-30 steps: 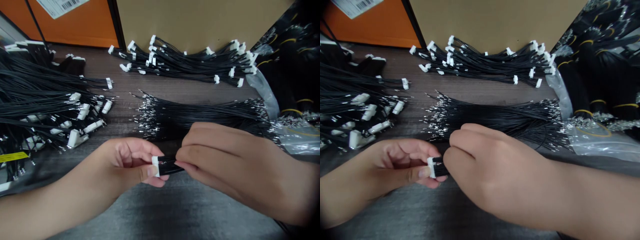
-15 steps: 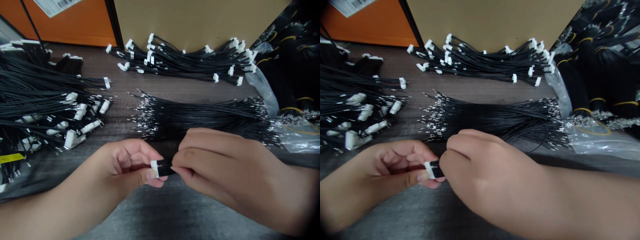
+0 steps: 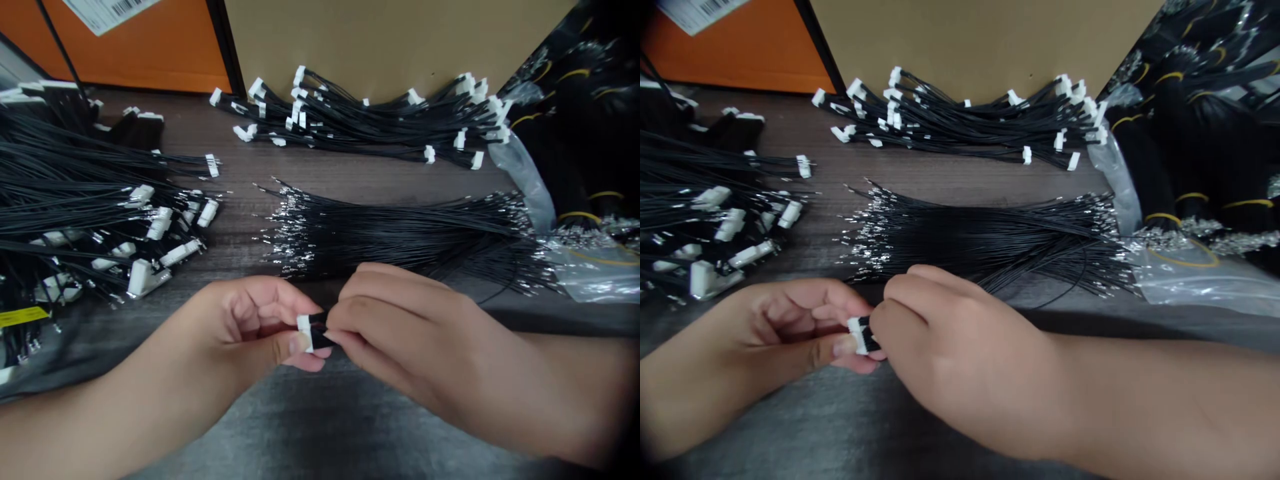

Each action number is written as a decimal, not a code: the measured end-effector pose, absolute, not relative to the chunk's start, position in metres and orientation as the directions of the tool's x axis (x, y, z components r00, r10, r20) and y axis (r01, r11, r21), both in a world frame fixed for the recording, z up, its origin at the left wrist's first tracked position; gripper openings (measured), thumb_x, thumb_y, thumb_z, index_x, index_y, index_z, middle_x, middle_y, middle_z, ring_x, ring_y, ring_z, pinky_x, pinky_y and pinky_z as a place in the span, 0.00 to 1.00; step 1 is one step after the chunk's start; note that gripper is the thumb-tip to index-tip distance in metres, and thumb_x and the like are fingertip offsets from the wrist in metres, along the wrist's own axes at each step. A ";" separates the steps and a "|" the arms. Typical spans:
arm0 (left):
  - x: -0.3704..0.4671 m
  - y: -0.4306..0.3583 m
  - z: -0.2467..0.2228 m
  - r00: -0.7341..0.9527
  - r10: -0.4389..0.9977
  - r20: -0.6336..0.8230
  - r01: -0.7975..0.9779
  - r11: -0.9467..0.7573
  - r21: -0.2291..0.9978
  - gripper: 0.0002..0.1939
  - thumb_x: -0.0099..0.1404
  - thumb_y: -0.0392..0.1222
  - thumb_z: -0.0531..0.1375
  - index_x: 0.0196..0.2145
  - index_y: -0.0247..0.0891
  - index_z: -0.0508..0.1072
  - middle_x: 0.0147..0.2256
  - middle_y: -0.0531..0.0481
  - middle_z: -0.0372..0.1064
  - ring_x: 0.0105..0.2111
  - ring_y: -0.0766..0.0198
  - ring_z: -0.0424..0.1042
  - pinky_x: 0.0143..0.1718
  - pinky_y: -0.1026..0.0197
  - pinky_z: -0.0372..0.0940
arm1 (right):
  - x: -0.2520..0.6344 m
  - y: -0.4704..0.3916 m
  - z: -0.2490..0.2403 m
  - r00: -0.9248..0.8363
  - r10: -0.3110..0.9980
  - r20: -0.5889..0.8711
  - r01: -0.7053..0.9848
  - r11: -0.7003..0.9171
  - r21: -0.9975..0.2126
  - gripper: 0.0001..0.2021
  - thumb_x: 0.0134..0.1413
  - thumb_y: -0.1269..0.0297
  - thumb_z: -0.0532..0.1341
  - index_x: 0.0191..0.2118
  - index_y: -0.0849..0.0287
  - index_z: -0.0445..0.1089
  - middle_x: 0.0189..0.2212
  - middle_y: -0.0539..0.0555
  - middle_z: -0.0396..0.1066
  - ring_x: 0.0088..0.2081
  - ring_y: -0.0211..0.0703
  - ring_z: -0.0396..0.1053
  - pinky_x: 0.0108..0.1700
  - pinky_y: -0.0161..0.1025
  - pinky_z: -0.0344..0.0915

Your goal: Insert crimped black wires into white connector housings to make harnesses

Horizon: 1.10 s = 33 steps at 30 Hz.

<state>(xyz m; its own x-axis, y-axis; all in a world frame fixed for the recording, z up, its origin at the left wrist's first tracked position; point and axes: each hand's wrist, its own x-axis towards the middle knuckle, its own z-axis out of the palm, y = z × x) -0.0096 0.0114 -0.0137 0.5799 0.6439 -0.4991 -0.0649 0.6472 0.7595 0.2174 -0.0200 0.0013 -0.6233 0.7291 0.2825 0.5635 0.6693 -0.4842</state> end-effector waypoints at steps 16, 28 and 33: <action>-0.009 0.022 0.008 0.490 0.588 -0.644 0.088 0.701 0.707 0.07 0.64 0.27 0.76 0.36 0.38 0.89 0.33 0.49 0.89 0.37 0.57 0.90 0.43 0.61 0.84 | 0.239 0.038 -0.006 -0.563 0.764 0.315 0.600 0.640 -0.480 0.07 0.69 0.73 0.68 0.37 0.62 0.83 0.35 0.53 0.82 0.37 0.39 0.78 0.41 0.36 0.71; -0.010 0.021 0.004 0.506 0.587 -0.632 0.035 0.718 0.695 0.09 0.67 0.26 0.74 0.36 0.38 0.89 0.33 0.50 0.89 0.38 0.59 0.89 0.43 0.63 0.84 | 0.234 -0.006 0.027 -0.619 0.743 0.253 0.654 0.667 -0.358 0.18 0.72 0.75 0.56 0.31 0.56 0.77 0.30 0.50 0.76 0.27 0.38 0.69 0.30 0.38 0.63; -0.011 0.020 0.000 0.534 0.589 -0.607 0.040 0.699 0.714 0.05 0.66 0.30 0.75 0.37 0.38 0.89 0.34 0.49 0.89 0.38 0.60 0.89 0.43 0.64 0.83 | 0.227 -0.011 0.017 -0.601 0.768 0.219 0.667 0.634 -0.392 0.16 0.71 0.75 0.56 0.33 0.58 0.76 0.30 0.51 0.74 0.28 0.39 0.69 0.32 0.39 0.64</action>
